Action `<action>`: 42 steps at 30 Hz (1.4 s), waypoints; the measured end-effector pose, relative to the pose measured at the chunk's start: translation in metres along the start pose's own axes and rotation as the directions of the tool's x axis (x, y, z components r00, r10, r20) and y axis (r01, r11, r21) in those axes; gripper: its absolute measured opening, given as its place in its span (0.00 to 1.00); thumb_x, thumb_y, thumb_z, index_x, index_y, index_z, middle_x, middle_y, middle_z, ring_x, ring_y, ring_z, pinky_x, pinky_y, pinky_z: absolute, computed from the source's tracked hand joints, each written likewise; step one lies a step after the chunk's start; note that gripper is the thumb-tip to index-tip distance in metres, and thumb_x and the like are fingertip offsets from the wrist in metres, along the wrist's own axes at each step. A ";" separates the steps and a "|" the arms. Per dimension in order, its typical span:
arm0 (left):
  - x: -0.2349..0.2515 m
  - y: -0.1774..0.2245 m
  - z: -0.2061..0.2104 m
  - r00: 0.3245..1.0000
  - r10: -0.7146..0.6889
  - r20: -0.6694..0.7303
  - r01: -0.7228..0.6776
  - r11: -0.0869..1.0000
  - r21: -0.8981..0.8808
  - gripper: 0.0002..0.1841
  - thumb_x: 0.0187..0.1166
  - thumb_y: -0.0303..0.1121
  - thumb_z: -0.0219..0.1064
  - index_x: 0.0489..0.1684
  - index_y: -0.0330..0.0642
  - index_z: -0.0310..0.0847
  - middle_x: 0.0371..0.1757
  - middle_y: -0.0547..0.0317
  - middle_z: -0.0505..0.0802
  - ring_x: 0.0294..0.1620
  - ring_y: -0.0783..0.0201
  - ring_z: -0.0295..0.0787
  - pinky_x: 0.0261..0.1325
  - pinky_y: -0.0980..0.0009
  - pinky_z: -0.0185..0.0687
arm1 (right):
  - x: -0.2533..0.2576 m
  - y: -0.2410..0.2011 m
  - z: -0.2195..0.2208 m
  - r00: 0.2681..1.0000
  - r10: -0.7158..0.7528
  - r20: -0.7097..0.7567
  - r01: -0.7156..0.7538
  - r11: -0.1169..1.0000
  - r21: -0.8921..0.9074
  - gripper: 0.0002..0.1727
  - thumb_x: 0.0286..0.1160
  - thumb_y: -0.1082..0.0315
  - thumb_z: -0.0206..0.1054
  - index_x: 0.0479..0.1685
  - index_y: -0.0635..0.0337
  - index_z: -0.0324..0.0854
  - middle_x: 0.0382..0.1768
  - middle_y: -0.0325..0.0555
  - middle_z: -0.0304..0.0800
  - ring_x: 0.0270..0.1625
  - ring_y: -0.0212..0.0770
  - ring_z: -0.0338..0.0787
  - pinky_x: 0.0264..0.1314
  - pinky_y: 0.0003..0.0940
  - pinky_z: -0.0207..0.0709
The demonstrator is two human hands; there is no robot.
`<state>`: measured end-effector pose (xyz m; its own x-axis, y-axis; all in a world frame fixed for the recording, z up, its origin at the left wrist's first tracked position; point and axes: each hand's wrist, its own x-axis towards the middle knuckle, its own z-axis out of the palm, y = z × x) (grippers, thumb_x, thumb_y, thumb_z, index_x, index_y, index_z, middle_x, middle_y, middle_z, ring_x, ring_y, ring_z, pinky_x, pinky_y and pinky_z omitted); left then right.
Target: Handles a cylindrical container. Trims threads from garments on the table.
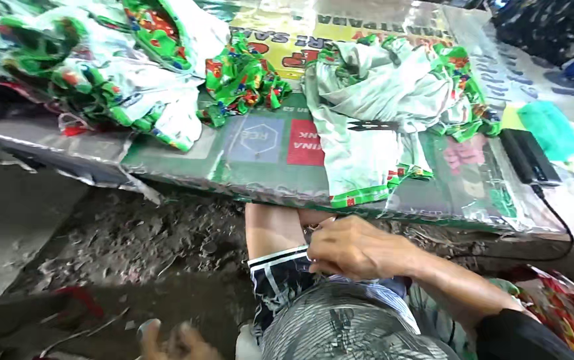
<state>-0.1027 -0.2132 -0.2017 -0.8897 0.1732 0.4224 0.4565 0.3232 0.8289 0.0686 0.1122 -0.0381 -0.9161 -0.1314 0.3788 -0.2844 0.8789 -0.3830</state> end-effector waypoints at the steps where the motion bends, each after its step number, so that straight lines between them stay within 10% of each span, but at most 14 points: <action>1: 0.010 0.021 0.025 0.988 0.123 0.089 -0.118 0.991 -0.058 0.26 0.89 0.34 0.59 0.79 0.21 0.65 0.83 0.33 0.72 0.85 0.59 0.69 0.81 0.67 0.71 | -0.004 0.002 -0.020 0.998 0.029 -0.055 -0.032 0.998 -0.062 0.14 0.88 0.58 0.61 0.42 0.57 0.86 0.32 0.43 0.90 0.34 0.40 0.90 0.35 0.36 0.83; 4: 0.053 0.103 0.087 0.849 0.494 0.189 -0.463 0.867 -0.184 0.14 0.88 0.36 0.60 0.61 0.40 0.84 0.67 0.53 0.87 0.75 0.65 0.79 0.78 0.68 0.74 | -0.015 0.026 -0.075 0.955 0.116 -0.274 -0.193 0.943 -0.271 0.10 0.82 0.66 0.64 0.37 0.60 0.87 0.30 0.43 0.89 0.31 0.37 0.89 0.31 0.32 0.84; 7: 0.093 0.177 0.129 0.649 0.725 0.231 -0.650 0.686 -0.327 0.11 0.88 0.38 0.60 0.57 0.50 0.86 0.59 0.60 0.93 0.65 0.64 0.86 0.71 0.63 0.78 | -0.017 0.073 -0.120 0.897 0.279 -0.343 -0.404 0.831 -0.383 0.10 0.84 0.68 0.63 0.45 0.63 0.89 0.40 0.53 0.92 0.37 0.50 0.94 0.36 0.48 0.87; 12: 0.118 0.250 0.181 0.379 0.854 0.357 -0.683 0.519 -0.514 0.10 0.84 0.32 0.65 0.53 0.42 0.90 0.56 0.54 0.94 0.61 0.60 0.88 0.66 0.62 0.79 | -0.005 0.150 -0.132 0.895 0.444 -0.048 -0.411 0.776 -0.478 0.15 0.84 0.64 0.65 0.60 0.61 0.86 0.61 0.61 0.87 0.63 0.66 0.87 0.56 0.65 0.81; 18: 0.102 0.254 0.200 0.278 0.827 0.489 -0.619 0.543 -0.567 0.10 0.85 0.31 0.63 0.51 0.43 0.92 0.55 0.57 0.95 0.59 0.62 0.89 0.66 0.61 0.79 | -0.015 0.124 -0.132 0.878 0.478 -0.010 -0.387 0.699 -0.602 0.08 0.81 0.79 0.55 0.47 0.71 0.80 0.47 0.66 0.83 0.41 0.68 0.89 0.30 0.61 0.80; 21: 0.098 0.247 0.206 0.338 0.779 0.528 -0.686 0.588 -0.428 0.16 0.88 0.38 0.60 0.65 0.43 0.87 0.70 0.52 0.90 0.73 0.56 0.84 0.74 0.57 0.76 | -0.040 0.108 -0.141 0.806 0.559 -0.195 -0.590 0.729 -0.348 0.14 0.89 0.70 0.53 0.54 0.68 0.82 0.48 0.59 0.88 0.41 0.58 0.91 0.40 0.58 0.83; 24: 0.089 0.235 0.209 0.151 0.719 0.679 -0.785 0.504 -0.359 0.34 0.89 0.55 0.52 0.89 0.44 0.65 0.91 0.44 0.68 0.92 0.48 0.61 0.89 0.38 0.53 | -0.065 0.077 -0.144 0.660 0.637 -0.399 -0.646 0.752 0.131 0.15 0.91 0.66 0.50 0.57 0.60 0.83 0.35 0.37 0.85 0.31 0.27 0.84 0.33 0.25 0.82; 27: 0.070 0.211 0.182 -0.012 0.830 0.558 -0.733 0.372 -0.569 0.25 0.90 0.55 0.55 0.72 0.49 0.82 0.70 0.51 0.90 0.77 0.54 0.83 0.86 0.44 0.65 | -0.096 0.046 -0.133 0.526 0.703 -0.479 -0.432 0.706 0.562 0.16 0.87 0.68 0.48 0.56 0.55 0.82 0.34 0.32 0.86 0.25 0.26 0.83 0.25 0.21 0.80; 29: 0.068 0.209 0.164 0.022 0.909 0.415 -0.643 0.331 -0.690 0.20 0.88 0.51 0.59 0.59 0.47 0.86 0.35 0.57 0.90 0.42 0.59 0.90 0.70 0.57 0.80 | -0.113 0.031 -0.116 0.408 0.776 -0.482 -0.273 0.607 0.747 0.18 0.89 0.65 0.46 0.56 0.51 0.84 0.31 0.33 0.85 0.23 0.28 0.81 0.22 0.21 0.78; 30: 0.070 0.213 0.159 0.052 0.918 0.394 -0.621 0.339 -0.707 0.17 0.87 0.47 0.61 0.59 0.46 0.85 0.32 0.58 0.88 0.37 0.60 0.87 0.67 0.60 0.81 | -0.117 0.026 -0.106 0.338 0.820 -0.463 -0.185 0.540 0.821 0.18 0.91 0.63 0.45 0.54 0.49 0.84 0.29 0.32 0.85 0.21 0.28 0.81 0.20 0.21 0.78; 33: 0.071 0.238 0.175 0.183 0.874 0.449 -0.679 0.443 -0.586 0.13 0.85 0.41 0.65 0.58 0.47 0.85 0.45 0.56 0.92 0.48 0.60 0.89 0.62 0.63 0.81 | -0.120 0.015 -0.086 0.233 0.880 -0.414 0.092 0.404 0.910 0.19 0.93 0.50 0.44 0.56 0.44 0.81 0.31 0.29 0.82 0.20 0.24 0.76 0.17 0.17 0.71; 36: 0.063 0.262 0.204 0.148 0.801 0.580 -0.816 0.430 -0.385 0.19 0.83 0.51 0.66 0.59 0.50 0.89 0.48 0.54 0.92 0.47 0.54 0.88 0.50 0.58 0.78 | -0.118 0.005 -0.082 0.253 0.828 -0.500 0.282 0.431 0.857 0.15 0.85 0.48 0.62 0.56 0.46 0.82 0.23 0.27 0.76 0.16 0.23 0.72 0.17 0.16 0.69; 39: 0.061 0.267 0.214 0.113 0.742 0.661 -0.772 0.485 -0.412 0.11 0.85 0.43 0.65 0.45 0.49 0.89 0.40 0.57 0.90 0.42 0.56 0.87 0.45 0.58 0.77 | -0.116 -0.001 -0.078 0.296 0.792 -0.533 0.202 0.493 0.846 0.06 0.84 0.56 0.65 0.48 0.44 0.82 0.12 0.22 0.65 0.12 0.20 0.65 0.17 0.17 0.67; 42: 0.071 0.264 0.208 0.302 0.655 0.693 -0.451 0.738 -0.502 0.08 0.85 0.35 0.65 0.40 0.44 0.88 0.37 0.63 0.91 0.41 0.70 0.87 0.47 0.71 0.82 | -0.108 0.001 -0.069 0.346 0.769 -0.537 -0.034 0.582 0.812 0.08 0.86 0.55 0.63 0.49 0.42 0.86 0.14 0.21 0.65 0.14 0.19 0.65 0.19 0.16 0.66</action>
<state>-0.0438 0.0780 -0.0288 0.0356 0.9084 0.4167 0.7349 -0.3063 0.6050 0.1866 0.1584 -0.0215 -0.3841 0.8770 0.2887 -0.3639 0.1436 -0.9203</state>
